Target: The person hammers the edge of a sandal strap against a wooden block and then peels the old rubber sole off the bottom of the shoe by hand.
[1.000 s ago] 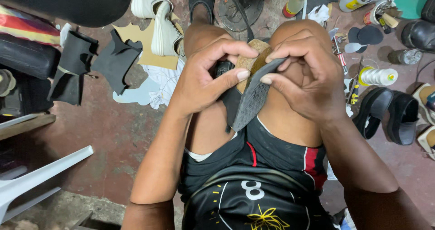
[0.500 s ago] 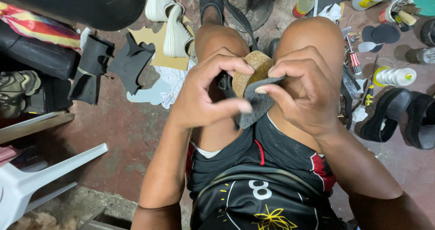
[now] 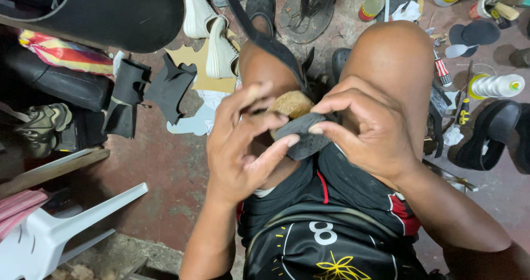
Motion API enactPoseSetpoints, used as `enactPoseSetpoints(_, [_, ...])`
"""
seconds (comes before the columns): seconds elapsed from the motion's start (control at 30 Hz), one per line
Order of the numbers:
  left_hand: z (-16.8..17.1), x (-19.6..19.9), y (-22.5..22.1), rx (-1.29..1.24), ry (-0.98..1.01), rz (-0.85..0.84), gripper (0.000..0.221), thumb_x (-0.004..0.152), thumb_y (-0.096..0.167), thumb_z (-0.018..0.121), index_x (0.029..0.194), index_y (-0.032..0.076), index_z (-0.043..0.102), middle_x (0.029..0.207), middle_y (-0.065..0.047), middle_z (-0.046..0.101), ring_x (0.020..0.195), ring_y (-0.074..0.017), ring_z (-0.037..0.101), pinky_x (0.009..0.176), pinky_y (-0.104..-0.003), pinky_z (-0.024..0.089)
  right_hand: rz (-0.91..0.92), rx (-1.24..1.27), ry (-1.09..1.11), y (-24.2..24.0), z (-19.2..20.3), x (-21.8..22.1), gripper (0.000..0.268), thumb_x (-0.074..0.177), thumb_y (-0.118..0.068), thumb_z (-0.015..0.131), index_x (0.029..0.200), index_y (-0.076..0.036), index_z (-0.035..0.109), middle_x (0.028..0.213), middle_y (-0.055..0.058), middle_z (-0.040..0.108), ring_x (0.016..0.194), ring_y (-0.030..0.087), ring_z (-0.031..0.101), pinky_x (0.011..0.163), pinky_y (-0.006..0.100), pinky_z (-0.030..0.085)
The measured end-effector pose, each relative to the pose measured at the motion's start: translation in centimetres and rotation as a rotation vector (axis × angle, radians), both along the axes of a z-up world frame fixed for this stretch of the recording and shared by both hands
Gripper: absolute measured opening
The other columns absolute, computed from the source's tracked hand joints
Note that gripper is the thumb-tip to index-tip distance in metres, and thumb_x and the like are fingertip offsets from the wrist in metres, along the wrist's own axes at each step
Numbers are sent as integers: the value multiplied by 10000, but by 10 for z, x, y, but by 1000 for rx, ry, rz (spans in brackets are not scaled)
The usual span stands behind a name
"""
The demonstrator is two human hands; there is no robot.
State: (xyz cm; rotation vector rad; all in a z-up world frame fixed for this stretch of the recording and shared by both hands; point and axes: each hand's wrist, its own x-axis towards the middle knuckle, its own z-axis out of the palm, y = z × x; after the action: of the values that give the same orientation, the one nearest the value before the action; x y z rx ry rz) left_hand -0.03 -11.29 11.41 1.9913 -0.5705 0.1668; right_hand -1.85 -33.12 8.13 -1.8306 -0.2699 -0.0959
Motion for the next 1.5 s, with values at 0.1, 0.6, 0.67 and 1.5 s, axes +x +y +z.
enactPoseSetpoints(0.1, [1,-19,-8,45,-53,132,320,846,90,886,1074,31,669,1232,-183,679,1152,-272,709,1054,-398,591,15,-5,-27,3,3,-1,245,832,9,844,1018,-6,686,980,76,669,895,159,660,797,274,520])
enactPoseSetpoints(0.6, [-6,-33,-6,-77,28,150,238,917,1,821,1061,15,631,1231,-164,680,1129,-228,696,1124,-418,571,-24,0,-67,11,10,-5,459,816,-36,870,1232,-2,680,1040,95,625,894,121,663,794,242,545])
enactPoseSetpoints(0.67, [-7,-33,-4,-93,38,142,242,909,-7,825,1055,13,633,1232,-165,678,1132,-229,696,1131,-419,562,-20,53,-58,11,14,-1,507,790,-62,859,1251,-12,654,1117,145,561,880,121,647,774,232,545])
enactPoseSetpoints(1.5, [-42,-29,22,-369,175,181,234,894,20,841,1046,13,663,1257,-152,649,1210,-223,632,1120,-373,505,9,117,15,27,-5,2,219,888,4,804,1034,-13,642,1226,140,689,1149,229,696,1017,325,548])
